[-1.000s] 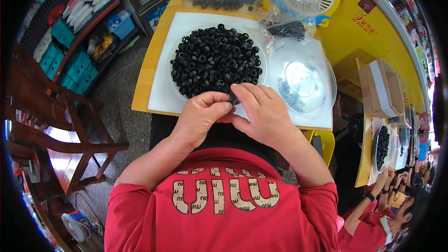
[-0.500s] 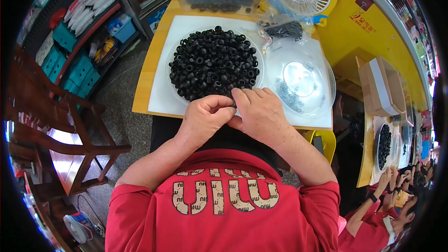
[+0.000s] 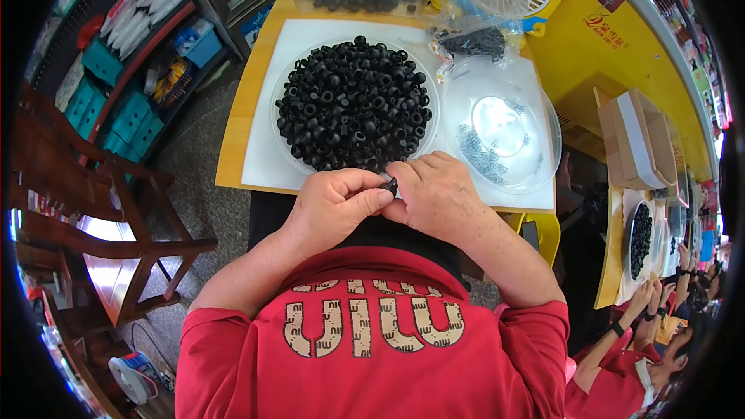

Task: The person pours black plastic pieces from a clear container into a plastic tray. The person then picks up small pins and presses them into the black plastic pieces by hand.

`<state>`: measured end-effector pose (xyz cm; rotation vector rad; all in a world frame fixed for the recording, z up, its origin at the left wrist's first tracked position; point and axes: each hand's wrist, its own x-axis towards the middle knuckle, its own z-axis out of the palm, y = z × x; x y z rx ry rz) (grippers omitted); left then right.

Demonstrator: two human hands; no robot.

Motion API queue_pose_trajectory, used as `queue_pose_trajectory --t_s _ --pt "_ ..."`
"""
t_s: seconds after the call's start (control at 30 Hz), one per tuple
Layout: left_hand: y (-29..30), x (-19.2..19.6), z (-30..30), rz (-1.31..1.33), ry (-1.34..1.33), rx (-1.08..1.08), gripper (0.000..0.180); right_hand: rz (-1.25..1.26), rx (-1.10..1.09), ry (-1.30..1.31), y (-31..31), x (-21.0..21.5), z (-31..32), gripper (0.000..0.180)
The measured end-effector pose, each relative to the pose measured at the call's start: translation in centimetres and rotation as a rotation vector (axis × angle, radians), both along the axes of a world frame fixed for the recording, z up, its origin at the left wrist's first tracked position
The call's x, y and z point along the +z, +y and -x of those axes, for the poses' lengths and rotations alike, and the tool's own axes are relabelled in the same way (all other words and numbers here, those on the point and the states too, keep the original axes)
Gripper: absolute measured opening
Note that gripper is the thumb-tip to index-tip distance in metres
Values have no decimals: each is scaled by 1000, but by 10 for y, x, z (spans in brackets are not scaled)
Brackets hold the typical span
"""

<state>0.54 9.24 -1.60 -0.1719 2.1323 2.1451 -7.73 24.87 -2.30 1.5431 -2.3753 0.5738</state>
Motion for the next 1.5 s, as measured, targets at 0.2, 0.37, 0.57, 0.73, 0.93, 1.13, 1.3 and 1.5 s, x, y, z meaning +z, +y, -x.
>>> queue_pose_trajectory --t_s 0.2,0.37,0.57,0.73,0.93,1.13,1.3,1.5 --pt "-4 0 -2 241 104 -21 16 -103 30 -42 -5 5 -3 24" --pt "-11 2 -2 267 42 -55 15 -124 84 -59 -11 2 -6 23" --pt "-22 0 3 222 -19 -44 16 -213 -32 -350 -10 21 -5 29" --pt "-46 4 5 -48 -182 -2 21 -140 -232 -495 30 18 6 30" --pt "-80 62 84 72 143 41 18 93 -367 -542 62 8 21 17" --pt "-102 111 156 120 500 341 29 244 -550 -580 78 16 37 18" --pt "-76 42 106 445 157 157 19 167 -545 -509 77 -2 55 15" --pt "-34 15 93 1071 586 -151 13 96 -521 -323 60 -6 70 14"
